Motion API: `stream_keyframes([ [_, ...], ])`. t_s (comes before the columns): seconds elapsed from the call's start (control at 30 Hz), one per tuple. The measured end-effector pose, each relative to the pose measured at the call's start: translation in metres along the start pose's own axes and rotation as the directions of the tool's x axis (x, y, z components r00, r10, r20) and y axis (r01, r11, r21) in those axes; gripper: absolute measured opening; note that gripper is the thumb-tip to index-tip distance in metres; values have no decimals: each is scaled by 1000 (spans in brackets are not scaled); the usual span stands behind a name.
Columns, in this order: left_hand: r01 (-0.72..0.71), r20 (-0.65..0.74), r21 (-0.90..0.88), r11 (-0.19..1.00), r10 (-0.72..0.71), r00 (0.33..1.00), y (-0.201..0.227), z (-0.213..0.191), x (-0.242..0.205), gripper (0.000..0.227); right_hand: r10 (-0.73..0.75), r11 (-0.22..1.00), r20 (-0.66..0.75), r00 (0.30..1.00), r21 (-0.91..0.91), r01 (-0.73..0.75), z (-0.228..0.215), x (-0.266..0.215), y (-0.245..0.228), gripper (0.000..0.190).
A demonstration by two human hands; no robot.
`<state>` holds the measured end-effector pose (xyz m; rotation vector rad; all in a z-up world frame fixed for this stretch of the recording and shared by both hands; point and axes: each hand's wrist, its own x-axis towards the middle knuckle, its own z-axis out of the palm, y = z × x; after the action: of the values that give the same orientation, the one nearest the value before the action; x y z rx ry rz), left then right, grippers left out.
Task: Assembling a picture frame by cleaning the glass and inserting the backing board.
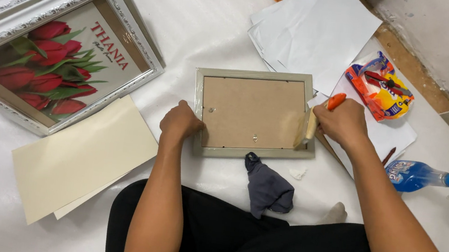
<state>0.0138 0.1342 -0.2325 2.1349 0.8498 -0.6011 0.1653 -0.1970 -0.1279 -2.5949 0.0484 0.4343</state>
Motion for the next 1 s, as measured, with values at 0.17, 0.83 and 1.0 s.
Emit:
stream_keyframes([
  [0.17,10,1,-18,1000,-10,1000,-1,0,4,73,-101,995,-97,990,-5,101,12,41,-33,22],
  [0.83,-51,-269,-292,955,-31,963,11,-27,-21,58,-477,877,116,871,129,463,123,-41,-179,21],
  [1.0,-89,-297,-342,936,-18,955,12,-25,-25,67,-392,897,151,907,283,341,123,-56,-156,23],
])
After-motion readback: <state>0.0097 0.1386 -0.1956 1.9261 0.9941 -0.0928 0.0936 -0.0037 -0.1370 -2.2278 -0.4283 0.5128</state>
